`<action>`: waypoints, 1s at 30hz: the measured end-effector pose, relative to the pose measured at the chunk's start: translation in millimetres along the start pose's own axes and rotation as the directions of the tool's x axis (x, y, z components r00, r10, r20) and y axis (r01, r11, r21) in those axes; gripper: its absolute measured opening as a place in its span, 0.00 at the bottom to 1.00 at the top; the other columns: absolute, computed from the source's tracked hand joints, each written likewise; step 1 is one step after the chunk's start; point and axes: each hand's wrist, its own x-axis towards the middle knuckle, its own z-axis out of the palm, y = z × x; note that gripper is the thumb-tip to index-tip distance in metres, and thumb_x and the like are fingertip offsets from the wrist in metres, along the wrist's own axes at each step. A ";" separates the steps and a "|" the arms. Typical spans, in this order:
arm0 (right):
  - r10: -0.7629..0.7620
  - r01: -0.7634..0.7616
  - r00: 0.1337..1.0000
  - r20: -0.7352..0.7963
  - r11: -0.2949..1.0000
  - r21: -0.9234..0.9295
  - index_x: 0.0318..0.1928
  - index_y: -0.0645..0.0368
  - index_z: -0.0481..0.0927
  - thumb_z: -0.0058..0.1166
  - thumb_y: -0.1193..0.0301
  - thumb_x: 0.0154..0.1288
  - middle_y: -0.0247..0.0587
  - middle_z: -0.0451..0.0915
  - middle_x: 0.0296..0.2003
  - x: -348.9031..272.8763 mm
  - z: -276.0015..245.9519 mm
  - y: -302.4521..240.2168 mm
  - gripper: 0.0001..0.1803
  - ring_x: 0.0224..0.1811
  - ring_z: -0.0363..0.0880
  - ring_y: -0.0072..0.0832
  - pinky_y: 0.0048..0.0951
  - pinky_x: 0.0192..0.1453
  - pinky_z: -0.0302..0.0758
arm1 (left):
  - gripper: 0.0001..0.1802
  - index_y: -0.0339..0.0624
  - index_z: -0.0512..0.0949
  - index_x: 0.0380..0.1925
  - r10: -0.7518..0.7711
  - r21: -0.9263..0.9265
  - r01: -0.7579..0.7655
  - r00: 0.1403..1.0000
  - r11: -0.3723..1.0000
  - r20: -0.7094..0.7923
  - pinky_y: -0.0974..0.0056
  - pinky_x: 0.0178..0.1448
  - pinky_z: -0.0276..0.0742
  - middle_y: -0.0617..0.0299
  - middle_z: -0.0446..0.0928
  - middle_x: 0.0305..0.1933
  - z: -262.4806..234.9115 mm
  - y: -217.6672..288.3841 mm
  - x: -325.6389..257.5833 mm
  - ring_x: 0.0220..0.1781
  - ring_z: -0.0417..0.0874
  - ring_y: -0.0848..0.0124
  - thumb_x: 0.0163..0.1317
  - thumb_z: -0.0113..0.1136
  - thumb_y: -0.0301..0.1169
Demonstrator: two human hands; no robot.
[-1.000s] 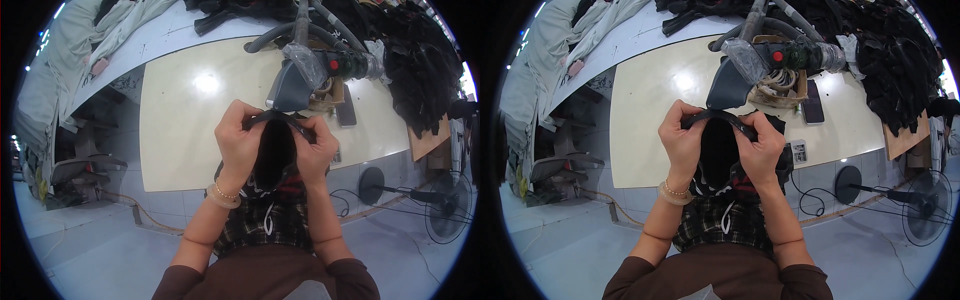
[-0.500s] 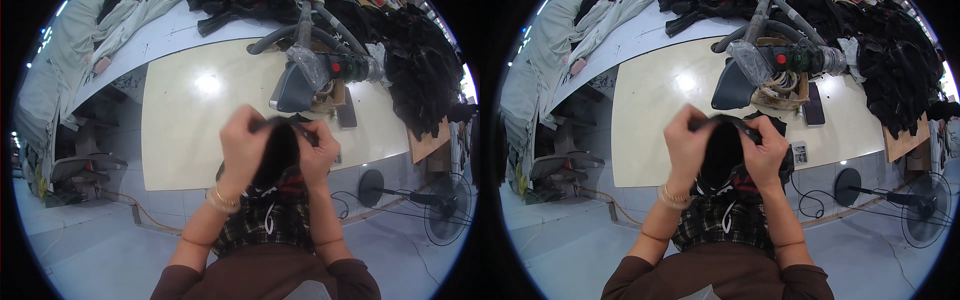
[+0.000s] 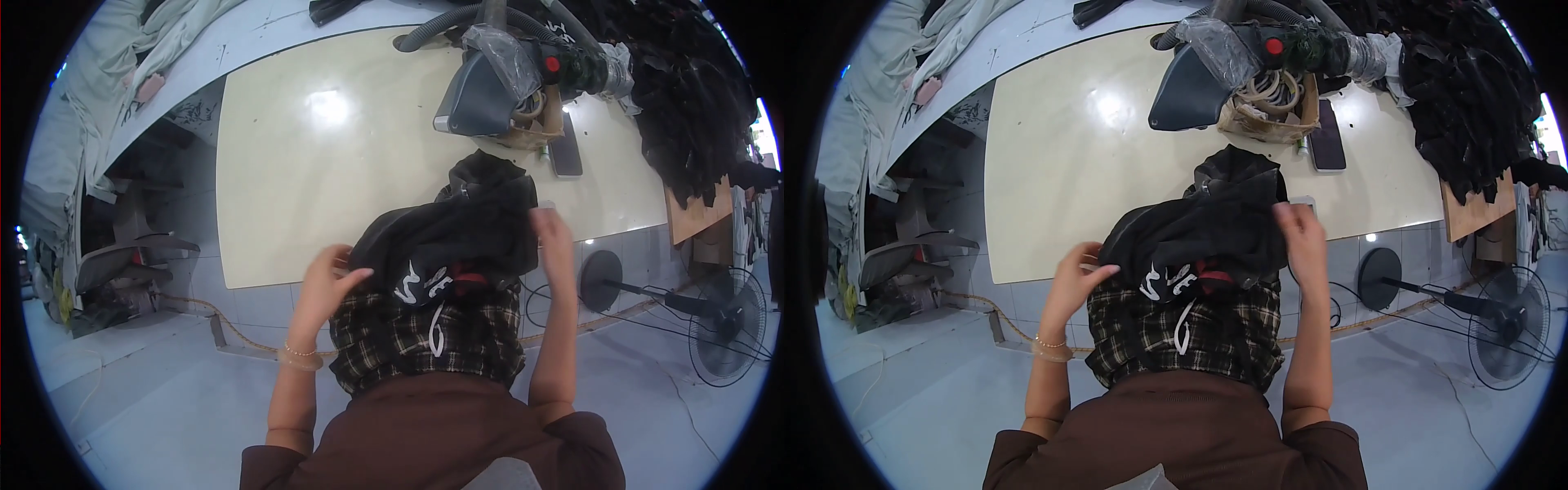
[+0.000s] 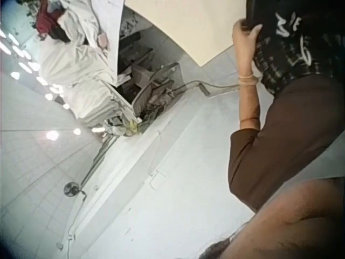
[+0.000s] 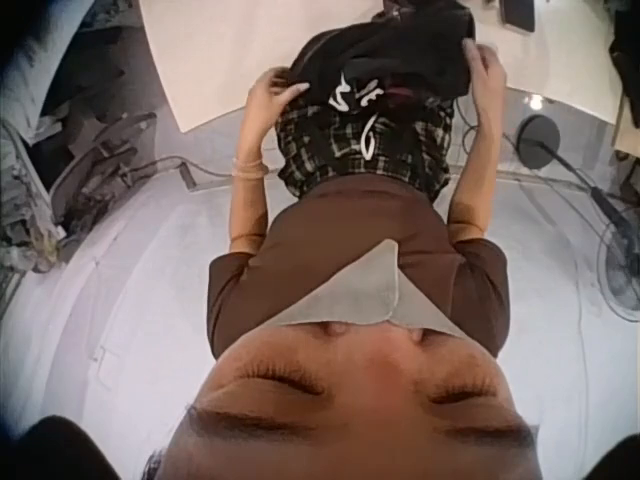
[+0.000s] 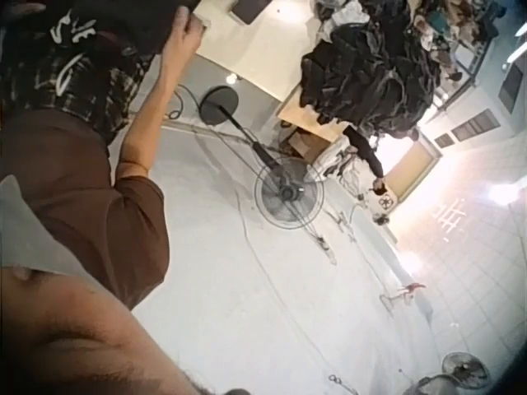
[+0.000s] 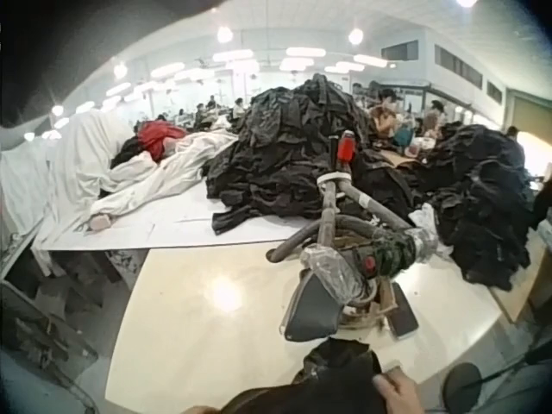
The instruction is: The person is inspecting and flipping through black printed garments on an industrial worktable.
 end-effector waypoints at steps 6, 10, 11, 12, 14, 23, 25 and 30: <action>-0.170 0.151 0.985 0.024 0.923 0.354 0.41 0.65 0.79 0.52 0.66 0.72 0.28 0.76 0.31 4.4 7.2 -27.1 0.13 0.34 0.68 0.14 0.20 0.40 0.68 | 0.06 0.34 0.74 0.35 0.030 -0.501 -0.088 0.992 0.861 -0.122 0.72 0.39 0.72 0.66 0.77 0.34 -13.8 13.6 -0.1 0.35 0.74 0.81 0.63 0.59 0.25; -0.264 0.301 0.953 -0.147 0.882 0.363 0.47 0.67 0.78 0.50 0.66 0.73 0.33 0.80 0.37 25.4 -22.6 -25.3 0.15 0.40 0.73 0.15 0.19 0.48 0.71 | 0.06 0.34 0.75 0.31 0.157 -0.307 -0.187 0.980 0.933 -0.120 0.75 0.39 0.71 0.67 0.78 0.28 -71.0 72.1 -3.7 0.33 0.75 0.82 0.60 0.63 0.25; -0.269 0.301 0.953 -0.138 0.879 0.369 0.47 0.67 0.78 0.50 0.66 0.73 0.33 0.80 0.37 35.4 -27.7 -20.0 0.15 0.40 0.73 0.15 0.19 0.48 0.71 | 0.06 0.34 0.75 0.31 0.153 -0.303 -0.186 0.980 0.934 -0.131 0.75 0.39 0.71 0.67 0.78 0.28 -72.5 75.1 4.4 0.33 0.75 0.82 0.60 0.63 0.25; -0.261 0.283 0.953 -0.154 0.947 0.148 0.46 0.66 0.78 0.51 0.65 0.72 0.35 0.80 0.35 47.6 -32.4 -11.3 0.14 0.38 0.74 0.20 0.22 0.48 0.71 | 0.09 0.33 0.76 0.32 0.197 -0.172 -0.205 0.978 0.963 -0.061 0.73 0.38 0.72 0.65 0.78 0.28 -70.7 79.2 15.4 0.32 0.76 0.81 0.60 0.64 0.28; -0.241 0.145 0.951 -0.193 0.901 -0.410 0.42 0.65 0.77 0.55 0.68 0.68 0.42 0.76 0.31 66.6 -31.3 3.8 0.11 0.35 0.75 0.34 0.29 0.47 0.71 | 0.14 0.32 0.76 0.35 0.195 0.024 -0.194 0.981 0.981 -0.022 0.70 0.37 0.74 0.60 0.79 0.29 -59.6 75.3 35.1 0.32 0.77 0.77 0.59 0.66 0.34; -0.439 0.389 0.848 -0.297 0.896 -0.215 0.37 0.64 0.77 0.55 0.74 0.65 0.41 0.75 0.32 9.1 22.6 -18.9 0.05 0.34 0.73 0.30 0.30 0.42 0.71 | 0.19 0.33 0.78 0.41 -0.016 -0.060 0.003 0.977 0.998 -0.214 0.68 0.36 0.76 0.57 0.81 0.30 12.3 -29.2 42.5 0.32 0.81 0.72 0.58 0.68 0.37; -0.406 0.404 0.897 -0.173 0.913 -0.052 0.34 0.63 0.78 0.56 0.74 0.65 0.39 0.75 0.30 -6.6 50.9 -39.3 0.05 0.32 0.74 0.29 0.28 0.39 0.71 | 0.14 0.33 0.79 0.37 -0.095 -0.086 0.078 0.971 0.993 -0.219 0.68 0.35 0.76 0.59 0.81 0.27 24.3 -25.0 45.1 0.30 0.81 0.73 0.57 0.68 0.33; -0.394 0.399 0.853 0.342 0.915 0.060 0.43 0.64 0.80 0.60 0.64 0.61 0.45 0.80 0.38 -19.9 117.5 -72.2 0.16 0.41 0.79 0.35 0.31 0.43 0.74 | 0.08 0.36 0.81 0.34 0.371 -0.046 -0.400 0.883 0.916 -0.287 0.63 0.56 0.71 0.51 0.71 0.61 55.8 34.7 17.9 0.54 0.76 0.62 0.54 0.65 0.25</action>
